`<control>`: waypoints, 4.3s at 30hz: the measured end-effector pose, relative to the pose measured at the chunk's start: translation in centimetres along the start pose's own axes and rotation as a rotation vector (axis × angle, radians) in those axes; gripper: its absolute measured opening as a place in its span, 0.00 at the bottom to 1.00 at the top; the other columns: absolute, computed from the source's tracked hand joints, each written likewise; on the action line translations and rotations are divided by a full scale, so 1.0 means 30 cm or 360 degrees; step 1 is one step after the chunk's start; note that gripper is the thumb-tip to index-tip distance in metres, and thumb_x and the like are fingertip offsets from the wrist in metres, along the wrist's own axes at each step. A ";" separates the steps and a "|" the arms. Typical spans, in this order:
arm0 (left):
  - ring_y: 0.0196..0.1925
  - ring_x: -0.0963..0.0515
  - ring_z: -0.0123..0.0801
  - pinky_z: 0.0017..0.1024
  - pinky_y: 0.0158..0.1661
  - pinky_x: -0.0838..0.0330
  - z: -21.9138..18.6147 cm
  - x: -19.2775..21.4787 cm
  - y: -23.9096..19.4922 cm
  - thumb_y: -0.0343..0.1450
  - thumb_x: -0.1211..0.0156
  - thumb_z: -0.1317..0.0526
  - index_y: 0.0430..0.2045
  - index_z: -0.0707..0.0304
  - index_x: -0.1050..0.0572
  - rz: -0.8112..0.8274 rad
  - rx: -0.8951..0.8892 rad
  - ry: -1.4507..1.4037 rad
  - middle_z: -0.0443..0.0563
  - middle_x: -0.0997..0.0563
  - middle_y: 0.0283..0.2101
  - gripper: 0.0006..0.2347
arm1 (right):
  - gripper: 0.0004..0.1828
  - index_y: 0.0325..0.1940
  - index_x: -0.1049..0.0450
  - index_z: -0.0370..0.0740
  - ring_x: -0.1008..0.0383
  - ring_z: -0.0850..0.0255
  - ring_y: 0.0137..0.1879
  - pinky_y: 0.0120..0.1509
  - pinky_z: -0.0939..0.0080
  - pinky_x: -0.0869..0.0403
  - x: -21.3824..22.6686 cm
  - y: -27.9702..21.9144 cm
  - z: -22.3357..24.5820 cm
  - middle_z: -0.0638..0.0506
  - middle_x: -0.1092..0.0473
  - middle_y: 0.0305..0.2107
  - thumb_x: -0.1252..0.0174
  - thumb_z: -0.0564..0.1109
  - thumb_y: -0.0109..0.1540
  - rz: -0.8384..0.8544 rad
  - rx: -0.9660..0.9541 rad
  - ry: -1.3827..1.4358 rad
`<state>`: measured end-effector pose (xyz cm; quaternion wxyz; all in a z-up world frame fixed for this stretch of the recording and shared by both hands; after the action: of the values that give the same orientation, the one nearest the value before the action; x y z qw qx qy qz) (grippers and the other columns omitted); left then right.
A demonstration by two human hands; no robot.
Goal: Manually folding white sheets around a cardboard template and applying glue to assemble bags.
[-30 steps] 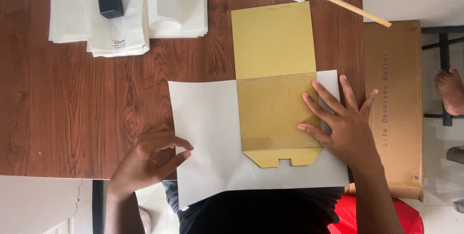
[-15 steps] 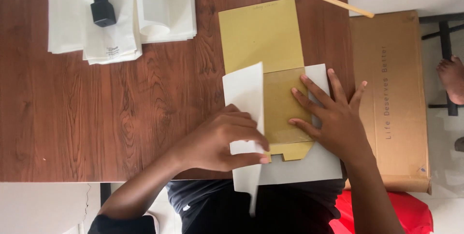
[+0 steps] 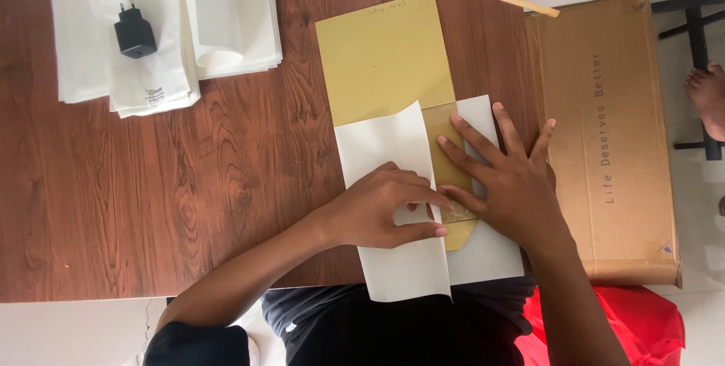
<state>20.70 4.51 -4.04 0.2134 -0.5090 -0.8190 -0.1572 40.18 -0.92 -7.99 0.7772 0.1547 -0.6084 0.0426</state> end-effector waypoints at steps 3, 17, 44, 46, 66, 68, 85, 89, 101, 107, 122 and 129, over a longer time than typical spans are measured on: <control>0.34 0.22 0.28 0.32 0.47 0.39 0.017 -0.017 -0.006 0.73 0.41 0.49 0.45 0.52 0.21 0.0038 0.0001 0.0034 0.37 0.21 0.31 0.13 | 0.33 0.72 0.32 0.62 0.53 0.41 0.83 0.70 0.07 0.57 0.001 0.001 0.001 0.61 0.43 0.75 0.48 0.69 0.64 0.0022 -0.0003 -0.0023; 0.56 0.27 0.41 0.40 0.57 0.35 0.085 -0.046 -0.038 0.73 0.41 0.64 0.59 0.55 0.29 0.0228 -0.0303 0.0166 0.48 0.23 0.55 0.17 | 0.20 0.63 0.26 0.57 0.51 0.38 0.82 0.69 0.06 0.58 0.018 0.005 0.009 0.61 0.43 0.75 0.47 0.51 0.66 0.0039 -0.0035 0.0054; 0.78 0.46 0.56 0.67 0.72 0.63 0.116 -0.029 -0.024 0.71 0.54 0.32 0.63 0.56 0.30 -0.0085 -0.0379 0.1004 0.57 0.36 0.73 0.34 | 0.28 0.77 0.40 0.51 0.57 0.52 0.83 0.80 0.25 0.70 0.026 0.021 -0.006 0.62 0.41 0.73 0.66 0.53 0.73 0.0168 -0.0268 0.0413; 0.78 0.46 0.57 0.67 0.72 0.62 0.111 -0.029 -0.024 0.71 0.54 0.32 0.63 0.57 0.30 -0.0101 -0.0387 0.1003 0.57 0.37 0.73 0.34 | 0.27 0.75 0.39 0.49 0.55 0.52 0.83 0.80 0.26 0.69 0.022 0.021 -0.010 0.59 0.42 0.74 0.65 0.52 0.73 0.0152 -0.0290 0.0411; 0.81 0.56 0.46 0.62 0.74 0.69 0.150 -0.029 -0.131 0.70 0.64 0.27 0.70 0.40 0.42 0.0278 -0.0140 0.1180 0.46 0.50 0.79 0.35 | 0.18 0.62 0.26 0.40 0.40 0.40 0.74 0.76 0.27 0.44 0.029 0.361 -0.003 0.45 0.36 0.65 0.50 0.48 0.71 0.0051 0.0096 0.0316; 0.81 0.56 0.46 0.62 0.75 0.68 0.148 -0.023 -0.138 0.70 0.64 0.28 0.70 0.40 0.42 0.0269 -0.0165 0.1166 0.47 0.50 0.79 0.35 | 0.18 0.62 0.25 0.39 0.38 0.40 0.73 0.75 0.35 0.39 -0.003 0.451 0.024 0.46 0.35 0.63 0.49 0.49 0.72 0.0076 0.0317 0.0311; 0.78 0.42 0.55 0.67 0.74 0.60 0.173 -0.049 -0.139 0.67 0.56 0.30 0.58 0.54 0.28 -0.0280 -0.0467 0.0952 0.54 0.34 0.72 0.34 | 0.35 0.79 0.44 0.51 0.61 0.46 0.83 0.83 0.35 0.61 -0.104 0.648 0.109 0.51 0.55 0.78 0.48 0.60 0.68 0.0395 0.0502 0.0244; 0.78 0.42 0.54 0.67 0.73 0.58 0.174 -0.056 -0.136 0.66 0.52 0.29 0.58 0.54 0.28 -0.0295 -0.0465 0.0993 0.53 0.34 0.72 0.35 | 0.36 0.79 0.45 0.50 0.60 0.45 0.83 0.83 0.33 0.62 -0.107 0.653 0.107 0.52 0.55 0.78 0.48 0.59 0.69 0.0396 0.0470 0.0216; 0.78 0.44 0.58 0.67 0.73 0.60 0.159 -0.063 -0.146 0.66 0.53 0.29 0.60 0.56 0.29 -0.0248 -0.0445 0.0951 0.60 0.36 0.73 0.36 | 0.31 0.72 0.31 0.45 0.40 0.45 0.70 0.72 0.41 0.38 -0.112 0.666 0.097 0.47 0.36 0.68 0.41 0.60 0.69 -0.0033 0.0519 -0.0001; 0.77 0.40 0.56 0.64 0.74 0.59 0.145 -0.042 -0.147 0.67 0.54 0.29 0.59 0.54 0.28 -0.0244 -0.0471 0.1007 0.59 0.34 0.72 0.35 | 0.34 0.65 0.34 0.35 0.39 0.44 0.60 0.63 0.41 0.38 -0.129 0.742 0.096 0.42 0.38 0.55 0.41 0.63 0.67 0.0036 0.0329 0.0033; 0.80 0.45 0.54 0.63 0.75 0.59 0.141 -0.037 -0.146 0.67 0.55 0.29 0.62 0.52 0.29 -0.0156 -0.0402 0.1017 0.58 0.39 0.75 0.36 | 0.28 0.41 0.38 0.39 0.38 0.57 0.33 0.37 0.55 0.37 -0.095 0.795 0.114 0.53 0.40 0.30 0.35 0.62 0.73 -0.0459 0.0449 -0.0048; 0.80 0.46 0.54 0.63 0.74 0.59 0.139 -0.046 -0.142 0.66 0.56 0.27 0.64 0.51 0.31 -0.0093 -0.0374 0.1084 0.58 0.40 0.76 0.38 | 0.29 0.41 0.38 0.40 0.37 0.59 0.34 0.38 0.56 0.37 -0.084 0.792 0.117 0.55 0.39 0.31 0.35 0.65 0.74 -0.0508 0.0402 -0.0139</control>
<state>16.59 3.59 -8.51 0.4095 -0.4249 -0.6913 -0.4171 30.23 20.90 -5.18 0.7214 0.3471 -0.5992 -0.0118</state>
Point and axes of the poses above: each hand's wrist, its own y-axis towards the middle knuckle, its own x-axis out of the back of the hand, z = x × y, the point moved 3 cm from there along y, towards the middle knuckle
